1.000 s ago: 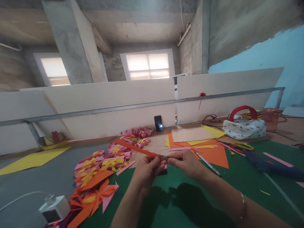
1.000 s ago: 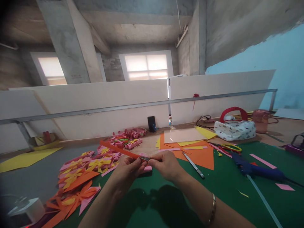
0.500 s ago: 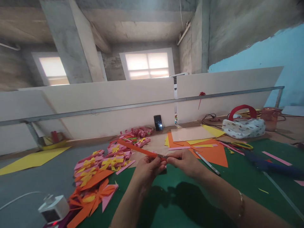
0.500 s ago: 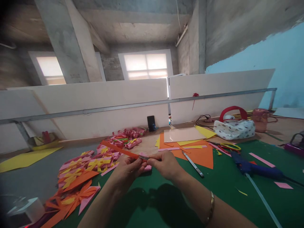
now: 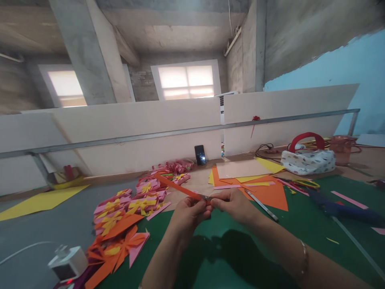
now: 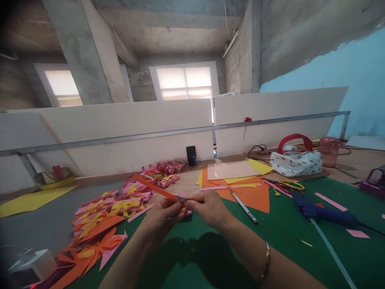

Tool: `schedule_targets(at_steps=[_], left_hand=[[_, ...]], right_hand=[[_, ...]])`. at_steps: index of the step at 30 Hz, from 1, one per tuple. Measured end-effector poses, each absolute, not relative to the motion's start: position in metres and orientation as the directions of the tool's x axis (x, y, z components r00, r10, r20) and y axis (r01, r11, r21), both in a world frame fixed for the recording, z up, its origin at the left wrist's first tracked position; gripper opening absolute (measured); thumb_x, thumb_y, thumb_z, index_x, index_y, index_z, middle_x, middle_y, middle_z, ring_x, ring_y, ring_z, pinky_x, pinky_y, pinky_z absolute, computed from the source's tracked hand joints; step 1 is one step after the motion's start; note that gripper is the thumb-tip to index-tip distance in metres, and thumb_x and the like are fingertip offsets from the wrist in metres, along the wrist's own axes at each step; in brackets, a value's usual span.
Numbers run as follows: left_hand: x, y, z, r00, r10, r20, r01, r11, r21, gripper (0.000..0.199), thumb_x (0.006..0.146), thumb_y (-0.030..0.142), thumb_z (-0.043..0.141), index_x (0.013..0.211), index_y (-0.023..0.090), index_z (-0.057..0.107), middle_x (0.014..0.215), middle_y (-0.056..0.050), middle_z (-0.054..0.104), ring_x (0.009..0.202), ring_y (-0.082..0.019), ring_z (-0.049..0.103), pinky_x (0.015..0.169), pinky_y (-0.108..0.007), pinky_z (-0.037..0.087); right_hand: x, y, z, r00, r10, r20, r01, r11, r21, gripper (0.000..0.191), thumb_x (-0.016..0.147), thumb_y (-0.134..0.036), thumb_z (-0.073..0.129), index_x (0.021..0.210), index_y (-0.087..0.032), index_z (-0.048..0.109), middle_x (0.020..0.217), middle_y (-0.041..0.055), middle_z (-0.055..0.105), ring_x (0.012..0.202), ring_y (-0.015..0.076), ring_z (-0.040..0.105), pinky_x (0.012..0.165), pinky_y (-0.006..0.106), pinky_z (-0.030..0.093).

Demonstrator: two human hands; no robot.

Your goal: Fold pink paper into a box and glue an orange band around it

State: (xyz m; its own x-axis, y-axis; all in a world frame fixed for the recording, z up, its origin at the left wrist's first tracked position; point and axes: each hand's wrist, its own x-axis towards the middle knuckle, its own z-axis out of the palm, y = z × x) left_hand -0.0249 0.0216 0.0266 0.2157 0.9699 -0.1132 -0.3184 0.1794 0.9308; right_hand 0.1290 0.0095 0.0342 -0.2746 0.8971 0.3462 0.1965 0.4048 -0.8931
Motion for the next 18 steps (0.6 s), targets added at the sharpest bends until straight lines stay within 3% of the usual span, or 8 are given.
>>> schedule_targets(at_steps=[5, 12, 18], left_hand=[[-0.025, 0.019, 0.030, 0.194, 0.973, -0.121, -0.312, 0.179, 0.933, 0.006, 0.077, 0.005, 0.060, 0.082, 0.008, 0.061, 0.065, -0.006, 0.065, 0.058, -0.011, 0.065, 0.055, -0.015, 0.053], [-0.030, 0.021, 0.039, 0.000, 0.994, -0.106, -0.427, 0.096, 0.899, 0.006, 0.079, 0.007, 0.060, 0.078, 0.012, 0.057, 0.061, 0.000, 0.061, 0.048, -0.005, 0.059, 0.040, -0.009, 0.044], [-0.029, 0.023, 0.034, -0.025, 0.996, -0.085, -0.406, 0.067, 0.912, 0.006, 0.077, 0.007, 0.062, 0.076, 0.012, 0.058, 0.061, -0.001, 0.064, 0.048, -0.005, 0.059, 0.045, -0.009, 0.047]], right_hand=[[0.129, 0.009, 0.036, -0.276, 0.901, 0.335, 0.184, 0.392, -0.902, 0.022, 0.076, -0.022, 0.054, 0.076, -0.013, 0.074, 0.064, -0.0006, 0.064, 0.063, 0.0121, 0.052, 0.059, 0.022, 0.037], [0.130, 0.008, 0.039, -0.223, 0.925, 0.307, 0.253, 0.360, -0.898, 0.023, 0.076, -0.025, 0.053, 0.060, -0.013, 0.065, 0.052, -0.0052, 0.036, 0.053, 0.0086, 0.031, 0.050, 0.023, 0.023], [0.131, 0.009, 0.033, -0.237, 0.913, 0.333, 0.270, 0.391, -0.880, 0.024, 0.078, -0.025, 0.051, 0.063, -0.013, 0.065, 0.055, -0.0043, 0.039, 0.056, 0.0095, 0.033, 0.052, 0.024, 0.024]])
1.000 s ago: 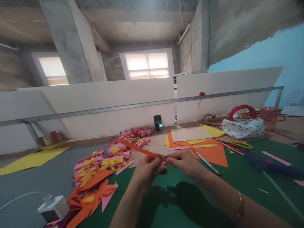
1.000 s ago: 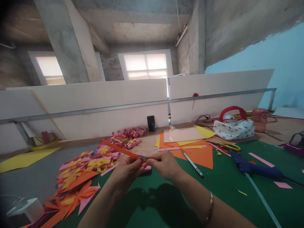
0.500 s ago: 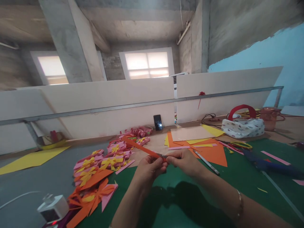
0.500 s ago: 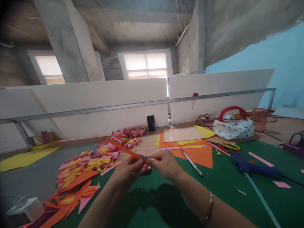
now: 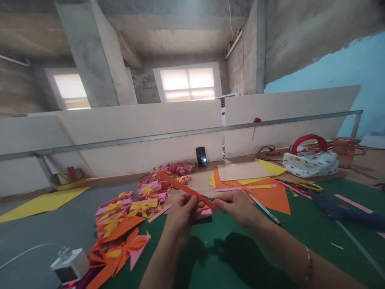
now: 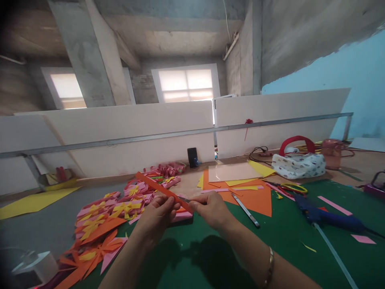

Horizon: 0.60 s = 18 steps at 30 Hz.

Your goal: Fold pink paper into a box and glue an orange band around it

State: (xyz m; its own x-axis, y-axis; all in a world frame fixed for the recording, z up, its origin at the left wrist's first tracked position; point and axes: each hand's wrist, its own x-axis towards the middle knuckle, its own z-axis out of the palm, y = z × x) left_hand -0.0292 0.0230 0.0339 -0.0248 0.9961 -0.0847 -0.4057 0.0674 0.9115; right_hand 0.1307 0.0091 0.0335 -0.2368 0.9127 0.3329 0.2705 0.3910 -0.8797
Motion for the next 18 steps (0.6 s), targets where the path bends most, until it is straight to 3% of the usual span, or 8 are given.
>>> schedule_targets(at_steps=[7, 18], left_hand=[[-0.0259, 0.0220, 0.0326, 0.008, 0.998, -0.059, -0.387, 0.058, 0.920, 0.006, 0.078, 0.006, 0.060, 0.080, 0.011, 0.058, 0.064, -0.005, 0.067, 0.052, -0.007, 0.063, 0.047, -0.011, 0.050], [-0.0265, 0.0205, 0.0360, 0.034, 0.996, -0.079, -0.384, 0.086, 0.919, 0.005, 0.080, 0.005, 0.057, 0.080, 0.010, 0.058, 0.061, -0.004, 0.066, 0.050, -0.006, 0.061, 0.045, -0.009, 0.048]], right_hand=[[0.1270, 0.0067, 0.0377, -0.240, 0.926, 0.290, 0.182, 0.337, -0.924, 0.022, 0.077, -0.024, 0.053, 0.064, -0.013, 0.067, 0.055, -0.0041, 0.042, 0.055, 0.0088, 0.034, 0.051, 0.023, 0.026], [0.1257, 0.0055, 0.0376, -0.223, 0.930, 0.291, 0.190, 0.334, -0.923, 0.027, 0.076, -0.028, 0.052, 0.053, -0.015, 0.053, 0.054, -0.0049, 0.034, 0.054, 0.0093, 0.030, 0.051, 0.025, 0.022]])
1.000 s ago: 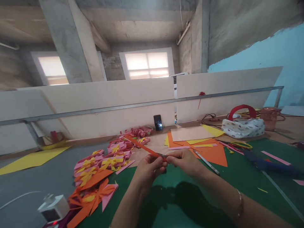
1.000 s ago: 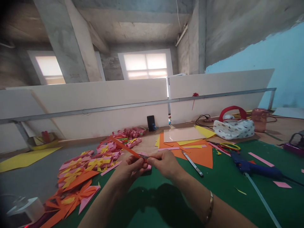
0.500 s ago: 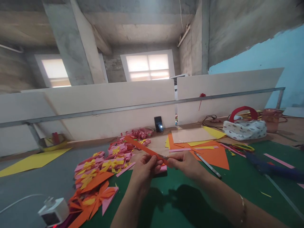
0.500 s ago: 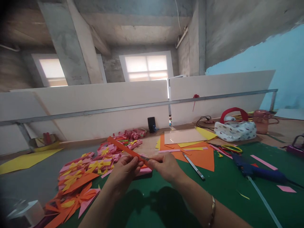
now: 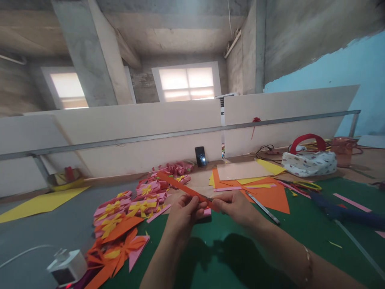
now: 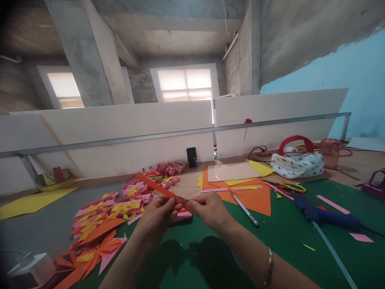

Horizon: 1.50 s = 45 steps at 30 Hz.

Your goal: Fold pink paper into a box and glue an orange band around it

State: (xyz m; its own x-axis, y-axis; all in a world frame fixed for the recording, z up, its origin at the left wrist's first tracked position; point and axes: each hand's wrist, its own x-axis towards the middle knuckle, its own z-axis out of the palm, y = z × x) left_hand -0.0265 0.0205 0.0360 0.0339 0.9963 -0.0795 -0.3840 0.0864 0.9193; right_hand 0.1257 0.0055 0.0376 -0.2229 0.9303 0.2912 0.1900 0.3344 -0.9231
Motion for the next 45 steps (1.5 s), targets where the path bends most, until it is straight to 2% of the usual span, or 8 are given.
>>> schedule_targets(at_steps=[3, 6, 15, 19, 23, 31, 39, 45], left_hand=[[-0.026, 0.021, 0.035, 0.047, 0.997, -0.066, -0.378, 0.079, 0.922, 0.007, 0.081, 0.003, 0.055, 0.082, 0.010, 0.058, 0.063, -0.004, 0.066, 0.051, -0.006, 0.061, 0.047, -0.011, 0.050], [-0.026, 0.022, 0.032, 0.073, 0.996, -0.043, -0.366, 0.066, 0.928, 0.007, 0.080, 0.004, 0.056, 0.083, 0.009, 0.059, 0.069, -0.006, 0.068, 0.053, -0.007, 0.062, 0.047, -0.012, 0.050], [-0.028, 0.023, 0.031, 0.085, 0.995, -0.052, -0.360, 0.080, 0.930, 0.005, 0.077, 0.006, 0.061, 0.081, 0.009, 0.062, 0.069, -0.006, 0.068, 0.054, -0.008, 0.063, 0.046, -0.011, 0.049], [-0.028, 0.023, 0.030, 0.109, 0.993, -0.054, -0.335, 0.088, 0.938, 0.006, 0.076, 0.006, 0.062, 0.081, 0.009, 0.062, 0.069, -0.007, 0.068, 0.053, -0.008, 0.062, 0.046, -0.012, 0.050], [-0.027, 0.023, 0.030, 0.119, 0.992, -0.037, -0.332, 0.075, 0.940, 0.007, 0.074, 0.006, 0.063, 0.080, 0.009, 0.063, 0.067, -0.007, 0.068, 0.053, -0.008, 0.062, 0.048, -0.013, 0.051], [-0.027, 0.021, 0.032, 0.122, 0.992, -0.032, -0.320, 0.070, 0.945, 0.006, 0.076, 0.004, 0.060, 0.077, 0.009, 0.063, 0.064, -0.005, 0.067, 0.051, -0.007, 0.061, 0.047, -0.012, 0.051], [-0.028, 0.025, 0.026, 0.173, 0.985, -0.009, -0.299, 0.062, 0.952, 0.010, 0.070, 0.008, 0.068, 0.079, 0.009, 0.065, 0.070, -0.007, 0.068, 0.054, -0.010, 0.063, 0.052, -0.017, 0.054], [-0.028, 0.024, 0.027, 0.170, 0.985, -0.015, -0.284, 0.064, 0.957, 0.009, 0.072, 0.007, 0.065, 0.080, 0.009, 0.065, 0.069, -0.007, 0.068, 0.055, -0.011, 0.063, 0.052, -0.017, 0.053]], right_hand=[[0.126, 0.006, 0.036, -0.255, 0.920, 0.299, 0.177, 0.348, -0.921, 0.030, 0.077, -0.028, 0.051, 0.050, -0.017, 0.044, 0.054, -0.0055, 0.030, 0.053, 0.0088, 0.026, 0.049, 0.025, 0.019], [0.126, 0.007, 0.034, -0.240, 0.922, 0.304, 0.183, 0.350, -0.919, 0.031, 0.078, -0.028, 0.051, 0.050, -0.017, 0.042, 0.054, -0.0058, 0.028, 0.053, 0.0085, 0.025, 0.049, 0.025, 0.018], [0.128, 0.005, 0.039, -0.221, 0.930, 0.295, 0.227, 0.343, -0.912, 0.026, 0.076, -0.026, 0.052, 0.053, -0.015, 0.057, 0.052, -0.0057, 0.030, 0.051, 0.0085, 0.027, 0.048, 0.025, 0.019], [0.128, 0.006, 0.037, -0.225, 0.926, 0.301, 0.215, 0.349, -0.912, 0.023, 0.077, -0.027, 0.053, 0.067, -0.014, 0.069, 0.053, -0.0046, 0.039, 0.054, 0.0093, 0.032, 0.050, 0.024, 0.023], [0.127, 0.007, 0.034, -0.222, 0.929, 0.297, 0.207, 0.342, -0.917, 0.026, 0.077, -0.033, 0.054, 0.075, -0.014, 0.072, 0.054, -0.0036, 0.044, 0.055, 0.0104, 0.035, 0.051, 0.024, 0.025], [0.126, 0.004, 0.037, -0.200, 0.919, 0.338, 0.231, 0.380, -0.896, 0.028, 0.078, -0.030, 0.053, 0.058, -0.014, 0.065, 0.051, -0.0051, 0.033, 0.052, 0.0090, 0.028, 0.048, 0.025, 0.020], [0.125, 0.004, 0.036, -0.203, 0.925, 0.320, 0.177, 0.356, -0.917, 0.023, 0.078, -0.030, 0.055, 0.075, -0.016, 0.073, 0.058, -0.0027, 0.056, 0.059, 0.0118, 0.045, 0.054, 0.023, 0.031], [0.126, 0.004, 0.037, -0.207, 0.914, 0.350, 0.196, 0.389, -0.900, 0.025, 0.079, -0.026, 0.053, 0.064, -0.015, 0.070, 0.052, -0.0043, 0.049, 0.054, 0.0100, 0.040, 0.052, 0.023, 0.028]])
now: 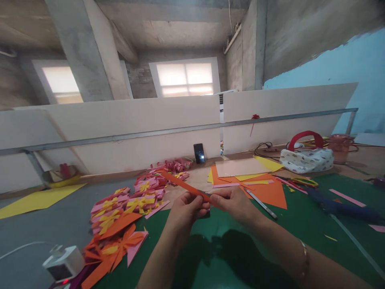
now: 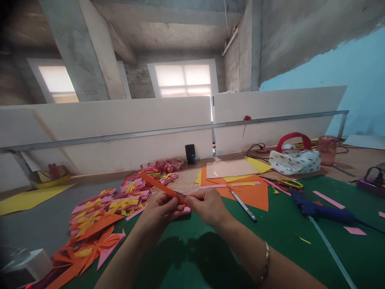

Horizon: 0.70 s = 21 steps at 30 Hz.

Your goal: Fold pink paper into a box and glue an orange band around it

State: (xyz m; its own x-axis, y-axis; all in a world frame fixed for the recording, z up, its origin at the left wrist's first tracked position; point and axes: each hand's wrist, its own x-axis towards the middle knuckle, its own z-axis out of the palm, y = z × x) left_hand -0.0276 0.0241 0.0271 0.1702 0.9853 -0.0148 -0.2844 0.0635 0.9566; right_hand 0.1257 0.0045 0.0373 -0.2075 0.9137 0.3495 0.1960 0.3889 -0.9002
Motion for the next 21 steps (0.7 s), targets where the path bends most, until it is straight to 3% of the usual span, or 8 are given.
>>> schedule_targets(at_steps=[8, 17, 21], left_hand=[[-0.0250, 0.0189, 0.0325, 0.182, 0.983, -0.033, -0.264, 0.081, 0.961, 0.008, 0.072, 0.004, 0.063, 0.078, 0.009, 0.065, 0.065, -0.005, 0.066, 0.053, -0.009, 0.062, 0.050, -0.015, 0.051], [-0.0262, 0.0172, 0.0355, 0.180, 0.982, -0.053, -0.222, 0.093, 0.971, 0.013, 0.074, 0.002, 0.059, 0.082, 0.009, 0.066, 0.069, -0.006, 0.067, 0.052, -0.009, 0.062, 0.046, -0.013, 0.049], [-0.0270, 0.0186, 0.0340, 0.178, 0.982, -0.062, -0.200, 0.098, 0.975, 0.014, 0.073, 0.003, 0.059, 0.082, 0.010, 0.066, 0.071, -0.007, 0.068, 0.055, -0.009, 0.063, 0.045, -0.013, 0.049]], right_hand=[[0.1241, 0.0022, 0.0384, -0.209, 0.912, 0.353, 0.210, 0.394, -0.895, 0.023, 0.079, -0.026, 0.053, 0.068, -0.015, 0.070, 0.054, -0.0042, 0.050, 0.055, 0.0100, 0.041, 0.052, 0.022, 0.029], [0.1250, 0.0004, 0.0405, -0.172, 0.916, 0.363, 0.264, 0.398, -0.879, 0.028, 0.079, -0.024, 0.051, 0.056, -0.014, 0.064, 0.051, -0.0050, 0.040, 0.052, 0.0085, 0.034, 0.048, 0.023, 0.023], [0.1248, 0.0008, 0.0404, -0.157, 0.929, 0.335, 0.266, 0.366, -0.892, 0.024, 0.078, -0.026, 0.053, 0.066, -0.013, 0.069, 0.053, -0.0041, 0.044, 0.054, 0.0091, 0.038, 0.050, 0.022, 0.026]])
